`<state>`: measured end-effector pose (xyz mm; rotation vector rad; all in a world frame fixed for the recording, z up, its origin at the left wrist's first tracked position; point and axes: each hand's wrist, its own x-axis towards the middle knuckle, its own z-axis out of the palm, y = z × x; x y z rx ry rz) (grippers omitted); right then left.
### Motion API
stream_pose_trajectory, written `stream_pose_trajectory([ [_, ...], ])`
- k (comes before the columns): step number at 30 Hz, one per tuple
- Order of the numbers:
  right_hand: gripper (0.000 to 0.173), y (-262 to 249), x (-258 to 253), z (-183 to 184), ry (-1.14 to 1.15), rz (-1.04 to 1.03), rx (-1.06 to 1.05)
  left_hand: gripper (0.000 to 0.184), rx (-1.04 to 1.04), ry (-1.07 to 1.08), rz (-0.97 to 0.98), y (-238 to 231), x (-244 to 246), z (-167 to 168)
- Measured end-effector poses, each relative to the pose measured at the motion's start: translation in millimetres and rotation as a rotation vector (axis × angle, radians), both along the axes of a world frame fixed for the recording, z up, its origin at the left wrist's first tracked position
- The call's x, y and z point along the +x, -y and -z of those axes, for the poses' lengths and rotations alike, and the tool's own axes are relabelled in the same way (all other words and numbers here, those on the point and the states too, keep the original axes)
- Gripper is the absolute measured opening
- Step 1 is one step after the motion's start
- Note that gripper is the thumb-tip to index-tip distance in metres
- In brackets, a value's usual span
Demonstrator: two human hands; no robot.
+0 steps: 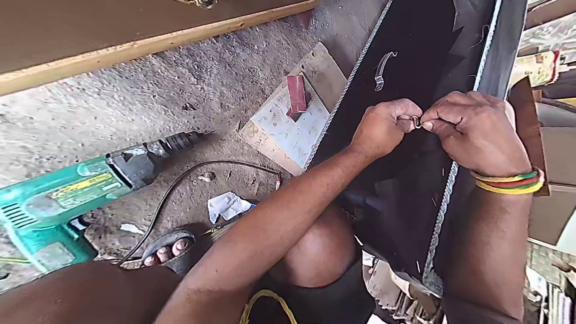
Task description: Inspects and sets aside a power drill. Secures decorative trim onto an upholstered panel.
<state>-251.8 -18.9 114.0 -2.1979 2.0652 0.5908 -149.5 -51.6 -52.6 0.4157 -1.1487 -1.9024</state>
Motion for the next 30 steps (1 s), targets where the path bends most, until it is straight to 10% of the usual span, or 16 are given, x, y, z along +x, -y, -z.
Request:
stream_pose_trajectory([
  [30,0.010,13,26,20,-0.145,0.171,-0.050,0.047,0.100,0.053,0.076,1,1,2],
])
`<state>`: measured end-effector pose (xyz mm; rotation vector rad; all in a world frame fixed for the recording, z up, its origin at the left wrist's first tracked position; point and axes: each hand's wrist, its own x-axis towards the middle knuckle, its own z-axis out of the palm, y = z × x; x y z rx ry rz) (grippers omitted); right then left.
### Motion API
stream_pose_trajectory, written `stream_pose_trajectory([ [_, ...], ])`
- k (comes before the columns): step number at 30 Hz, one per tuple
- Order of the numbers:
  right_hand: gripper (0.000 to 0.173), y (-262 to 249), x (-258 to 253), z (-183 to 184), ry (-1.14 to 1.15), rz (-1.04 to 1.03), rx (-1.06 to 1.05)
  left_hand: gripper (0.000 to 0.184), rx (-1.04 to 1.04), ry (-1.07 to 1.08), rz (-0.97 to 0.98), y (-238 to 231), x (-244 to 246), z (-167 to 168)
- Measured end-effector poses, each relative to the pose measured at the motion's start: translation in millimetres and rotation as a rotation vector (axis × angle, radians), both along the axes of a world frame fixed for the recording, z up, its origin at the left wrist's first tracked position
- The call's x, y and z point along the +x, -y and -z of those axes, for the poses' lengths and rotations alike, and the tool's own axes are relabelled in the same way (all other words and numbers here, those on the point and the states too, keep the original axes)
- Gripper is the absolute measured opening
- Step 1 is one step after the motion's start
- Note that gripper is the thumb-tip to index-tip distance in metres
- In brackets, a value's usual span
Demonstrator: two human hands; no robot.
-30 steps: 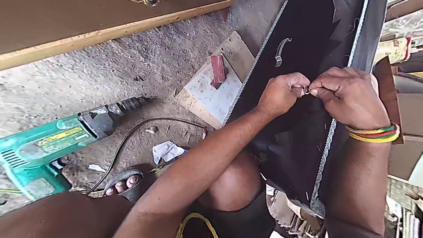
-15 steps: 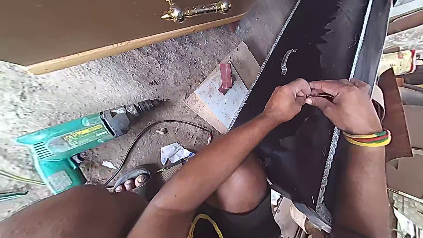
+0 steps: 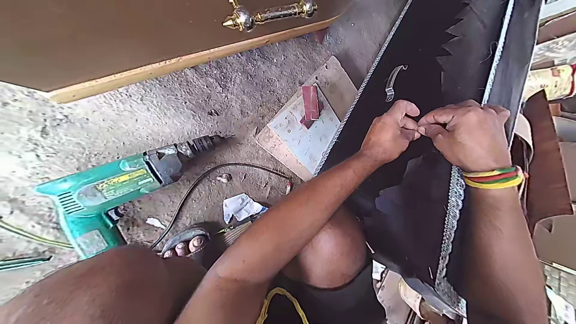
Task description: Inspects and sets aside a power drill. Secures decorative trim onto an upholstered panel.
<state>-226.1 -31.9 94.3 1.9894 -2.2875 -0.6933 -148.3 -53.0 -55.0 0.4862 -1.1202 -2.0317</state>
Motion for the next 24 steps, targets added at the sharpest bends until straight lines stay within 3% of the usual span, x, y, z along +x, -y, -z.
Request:
stream_pose_trajectory([
  [4,0.010,-1,-6,6,-0.081,-0.145,-0.009,0.061,0.073,0.016,0.090,5,1,10],
  [9,0.012,1,-8,4,-0.045,-0.179,0.040,0.024,0.139,0.107,0.306,6,14,8],
  [13,0.015,3,-9,3,-0.021,-0.143,0.071,0.028,0.247,-0.033,0.369,5,23,-6],
  [16,0.015,4,-10,3,-0.022,-0.151,0.108,0.033,0.132,0.001,0.390,3,25,-9],
  [20,0.019,4,-10,3,-0.010,-0.164,0.117,0.022,0.012,0.082,0.364,-4,32,-15],
  [24,0.017,4,-10,1,0.015,-0.155,0.113,0.019,-0.049,-0.016,0.342,-7,33,-8],
])
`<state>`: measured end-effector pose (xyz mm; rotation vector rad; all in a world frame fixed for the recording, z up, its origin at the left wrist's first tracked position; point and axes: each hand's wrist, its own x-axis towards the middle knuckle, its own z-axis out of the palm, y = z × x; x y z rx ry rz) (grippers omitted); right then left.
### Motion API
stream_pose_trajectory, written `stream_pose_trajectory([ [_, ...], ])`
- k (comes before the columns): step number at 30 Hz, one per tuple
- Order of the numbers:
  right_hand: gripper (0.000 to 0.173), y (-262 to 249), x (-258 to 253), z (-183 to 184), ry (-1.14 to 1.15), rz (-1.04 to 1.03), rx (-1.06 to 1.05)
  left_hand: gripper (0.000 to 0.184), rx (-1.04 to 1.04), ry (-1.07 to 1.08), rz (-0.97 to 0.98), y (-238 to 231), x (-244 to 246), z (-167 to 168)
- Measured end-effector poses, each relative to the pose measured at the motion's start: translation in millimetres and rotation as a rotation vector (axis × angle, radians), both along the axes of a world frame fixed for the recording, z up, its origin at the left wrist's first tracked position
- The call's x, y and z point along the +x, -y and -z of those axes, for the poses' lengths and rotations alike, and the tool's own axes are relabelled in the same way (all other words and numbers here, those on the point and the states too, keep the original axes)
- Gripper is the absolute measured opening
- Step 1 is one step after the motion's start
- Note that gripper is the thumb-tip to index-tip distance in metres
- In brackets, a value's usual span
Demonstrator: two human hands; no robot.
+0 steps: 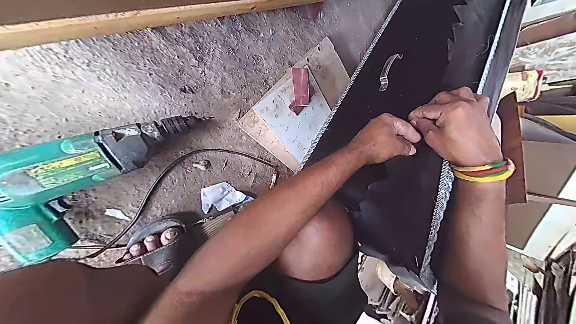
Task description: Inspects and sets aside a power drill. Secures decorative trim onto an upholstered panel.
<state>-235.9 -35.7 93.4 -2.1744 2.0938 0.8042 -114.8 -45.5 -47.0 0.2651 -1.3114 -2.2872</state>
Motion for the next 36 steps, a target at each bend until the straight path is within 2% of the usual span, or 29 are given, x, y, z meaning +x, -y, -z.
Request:
stream_pose_trajectory([
  [4,0.015,1,2,-2,0.029,0.022,0.015,0.028,-0.052,-0.179,0.054,2,0,11],
  [12,0.016,2,-3,-3,0.043,0.036,0.028,0.052,-0.106,-0.241,0.311,9,13,26],
  [14,0.016,3,-4,-3,0.033,0.059,0.035,0.053,-0.094,-0.256,0.346,9,14,34],
  [18,0.015,5,-5,-2,0.022,0.079,0.026,0.042,-0.099,-0.163,0.440,19,23,52],
  [23,0.019,2,-24,-1,0.061,0.049,0.021,0.037,-0.105,0.046,0.352,32,39,64],
  [28,0.021,3,-26,-1,0.046,0.048,0.025,0.032,0.045,0.210,0.162,47,49,69],
  [36,0.014,5,-7,-2,0.027,0.104,0.015,0.036,0.028,0.223,0.001,61,60,62],
])
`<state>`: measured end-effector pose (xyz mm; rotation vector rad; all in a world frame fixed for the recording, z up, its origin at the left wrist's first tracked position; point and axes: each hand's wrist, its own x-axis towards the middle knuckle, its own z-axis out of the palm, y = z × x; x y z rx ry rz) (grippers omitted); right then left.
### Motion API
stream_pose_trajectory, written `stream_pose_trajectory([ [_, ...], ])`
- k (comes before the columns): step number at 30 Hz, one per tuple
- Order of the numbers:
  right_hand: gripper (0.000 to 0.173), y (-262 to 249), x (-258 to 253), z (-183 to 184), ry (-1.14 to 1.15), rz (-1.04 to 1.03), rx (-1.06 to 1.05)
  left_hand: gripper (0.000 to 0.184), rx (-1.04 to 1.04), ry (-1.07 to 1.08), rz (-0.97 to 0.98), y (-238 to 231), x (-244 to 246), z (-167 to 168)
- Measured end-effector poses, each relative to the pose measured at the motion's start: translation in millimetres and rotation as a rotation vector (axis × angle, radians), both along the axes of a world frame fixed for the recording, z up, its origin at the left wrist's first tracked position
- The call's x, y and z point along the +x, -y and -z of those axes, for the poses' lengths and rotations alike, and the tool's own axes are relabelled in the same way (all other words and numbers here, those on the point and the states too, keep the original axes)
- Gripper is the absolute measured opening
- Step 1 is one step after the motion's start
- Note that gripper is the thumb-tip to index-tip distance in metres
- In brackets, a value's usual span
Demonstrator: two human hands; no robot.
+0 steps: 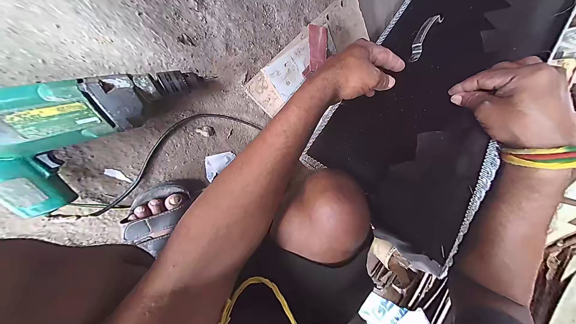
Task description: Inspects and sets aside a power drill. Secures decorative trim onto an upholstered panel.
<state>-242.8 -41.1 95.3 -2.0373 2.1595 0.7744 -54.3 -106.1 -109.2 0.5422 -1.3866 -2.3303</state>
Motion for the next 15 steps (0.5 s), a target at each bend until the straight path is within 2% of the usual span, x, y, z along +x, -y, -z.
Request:
stream_pose_trajectory([
  [6,0.011,-1,2,1,-0.013,-0.001,-0.029,0.038,-0.056,-0.081,-0.054,-15,-20,-13],
  [10,0.011,0,4,2,-0.038,-0.007,-0.032,0.029,0.133,-0.104,-0.174,-46,-61,-26],
  [15,0.011,0,3,3,-0.024,0.014,-0.047,0.046,0.106,-0.324,-0.251,-55,-92,-51],
])
